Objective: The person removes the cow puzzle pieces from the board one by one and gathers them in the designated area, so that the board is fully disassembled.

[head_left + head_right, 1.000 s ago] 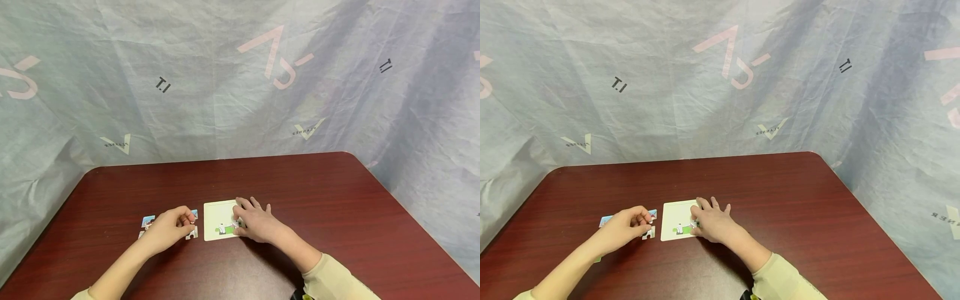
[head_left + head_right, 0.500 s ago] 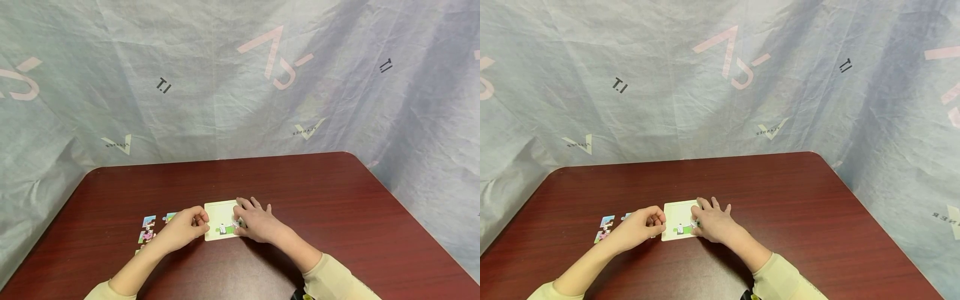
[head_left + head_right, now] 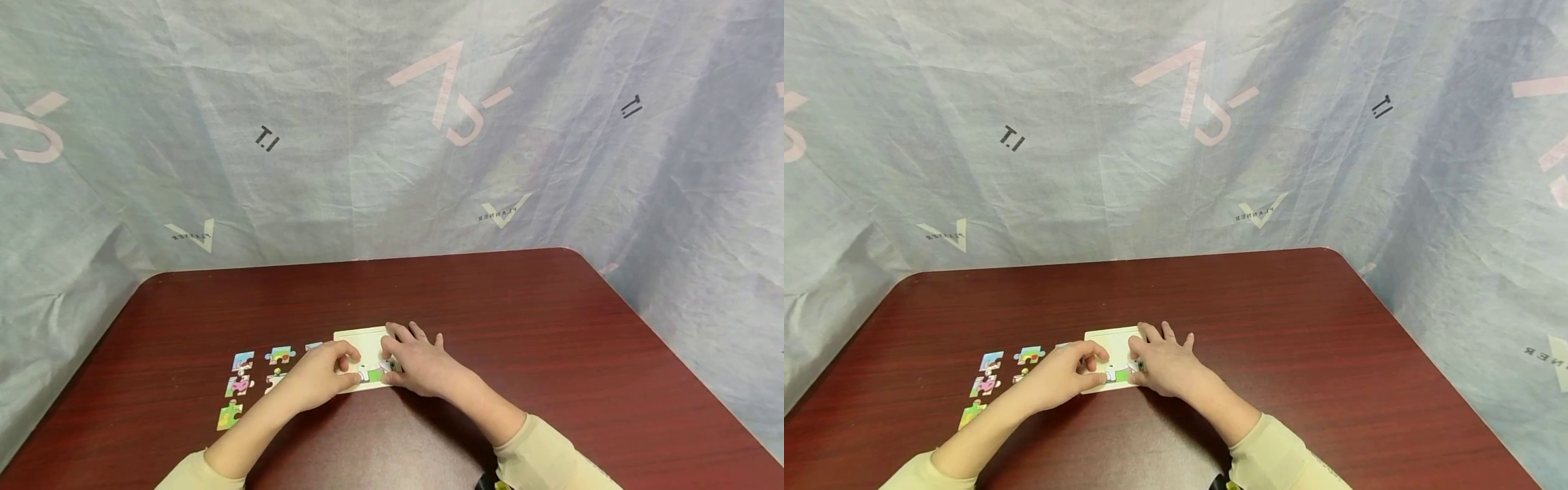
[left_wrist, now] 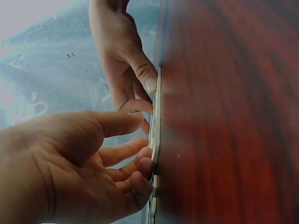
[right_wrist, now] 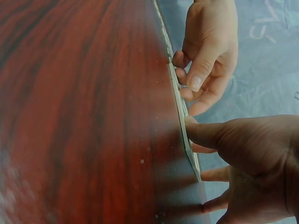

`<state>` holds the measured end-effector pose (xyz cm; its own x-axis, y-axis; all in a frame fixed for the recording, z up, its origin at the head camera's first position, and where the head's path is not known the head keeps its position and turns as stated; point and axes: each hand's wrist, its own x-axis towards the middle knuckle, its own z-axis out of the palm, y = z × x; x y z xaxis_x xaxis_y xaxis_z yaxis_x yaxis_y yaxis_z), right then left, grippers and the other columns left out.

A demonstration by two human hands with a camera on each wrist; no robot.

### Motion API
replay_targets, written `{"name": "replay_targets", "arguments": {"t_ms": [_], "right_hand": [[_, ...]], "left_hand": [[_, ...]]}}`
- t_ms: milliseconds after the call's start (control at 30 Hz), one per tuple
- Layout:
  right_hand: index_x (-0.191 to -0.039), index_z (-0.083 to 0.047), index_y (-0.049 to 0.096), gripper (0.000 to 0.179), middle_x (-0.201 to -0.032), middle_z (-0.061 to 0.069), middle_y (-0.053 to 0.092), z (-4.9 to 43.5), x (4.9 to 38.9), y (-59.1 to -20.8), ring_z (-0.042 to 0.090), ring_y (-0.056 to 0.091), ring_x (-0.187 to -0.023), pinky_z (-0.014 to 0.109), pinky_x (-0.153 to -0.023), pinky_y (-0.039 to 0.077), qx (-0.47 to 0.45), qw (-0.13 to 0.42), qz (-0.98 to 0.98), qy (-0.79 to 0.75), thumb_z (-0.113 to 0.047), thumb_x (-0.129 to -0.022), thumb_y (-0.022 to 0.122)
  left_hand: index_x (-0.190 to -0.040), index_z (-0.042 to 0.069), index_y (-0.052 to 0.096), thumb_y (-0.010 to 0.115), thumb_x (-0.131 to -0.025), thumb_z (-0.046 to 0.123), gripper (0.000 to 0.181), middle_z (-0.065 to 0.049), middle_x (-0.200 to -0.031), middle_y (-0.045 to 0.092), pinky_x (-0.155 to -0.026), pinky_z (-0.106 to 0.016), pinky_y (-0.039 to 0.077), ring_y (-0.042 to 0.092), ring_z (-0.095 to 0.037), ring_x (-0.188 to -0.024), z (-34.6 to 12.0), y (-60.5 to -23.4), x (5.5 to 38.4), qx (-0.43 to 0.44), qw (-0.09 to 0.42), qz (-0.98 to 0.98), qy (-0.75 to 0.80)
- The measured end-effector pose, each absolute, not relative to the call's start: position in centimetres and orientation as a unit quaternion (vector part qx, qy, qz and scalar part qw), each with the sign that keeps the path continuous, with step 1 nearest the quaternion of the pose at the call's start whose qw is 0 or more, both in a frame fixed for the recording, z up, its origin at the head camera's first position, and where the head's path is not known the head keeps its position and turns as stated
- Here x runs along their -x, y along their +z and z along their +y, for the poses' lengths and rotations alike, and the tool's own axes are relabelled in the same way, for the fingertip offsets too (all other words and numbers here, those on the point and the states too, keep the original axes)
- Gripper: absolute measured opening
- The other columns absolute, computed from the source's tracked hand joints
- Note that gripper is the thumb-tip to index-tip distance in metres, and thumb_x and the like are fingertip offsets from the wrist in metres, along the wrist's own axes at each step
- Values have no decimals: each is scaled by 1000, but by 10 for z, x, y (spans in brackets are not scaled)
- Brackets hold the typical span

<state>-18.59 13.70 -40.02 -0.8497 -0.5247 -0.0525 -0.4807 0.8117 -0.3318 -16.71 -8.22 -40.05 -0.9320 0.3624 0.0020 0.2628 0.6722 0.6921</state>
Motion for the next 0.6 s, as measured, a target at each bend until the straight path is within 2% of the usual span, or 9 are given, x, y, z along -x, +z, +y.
{"name": "replay_targets", "arguments": {"t_ms": [267, 600], "right_hand": [[-99, -19, 54, 25, -158, 13, 35, 137, 185, -400, 54, 31, -140, 83, -95, 27, 267, 71, 949, -153, -34, -93, 73], [-100, -20, 54, 25, -158, 13, 35, 136, 185, -400, 53, 31, -141, 82, -96, 27, 264, 70, 950, -150, -34, -93, 73]], "left_hand": [[-98, 9, 69, 79, -84, 10, 17, -2, -84, 51, -66, -33, 40, 46, -16, -71, -76, -400, 165, -164, 76, 921, 346], [-93, 8, 65, 79, -81, 1, 20, -4, -83, 50, -68, -33, 41, 46, -17, -75, -69, -394, 163, -162, 66, 926, 333]]}}
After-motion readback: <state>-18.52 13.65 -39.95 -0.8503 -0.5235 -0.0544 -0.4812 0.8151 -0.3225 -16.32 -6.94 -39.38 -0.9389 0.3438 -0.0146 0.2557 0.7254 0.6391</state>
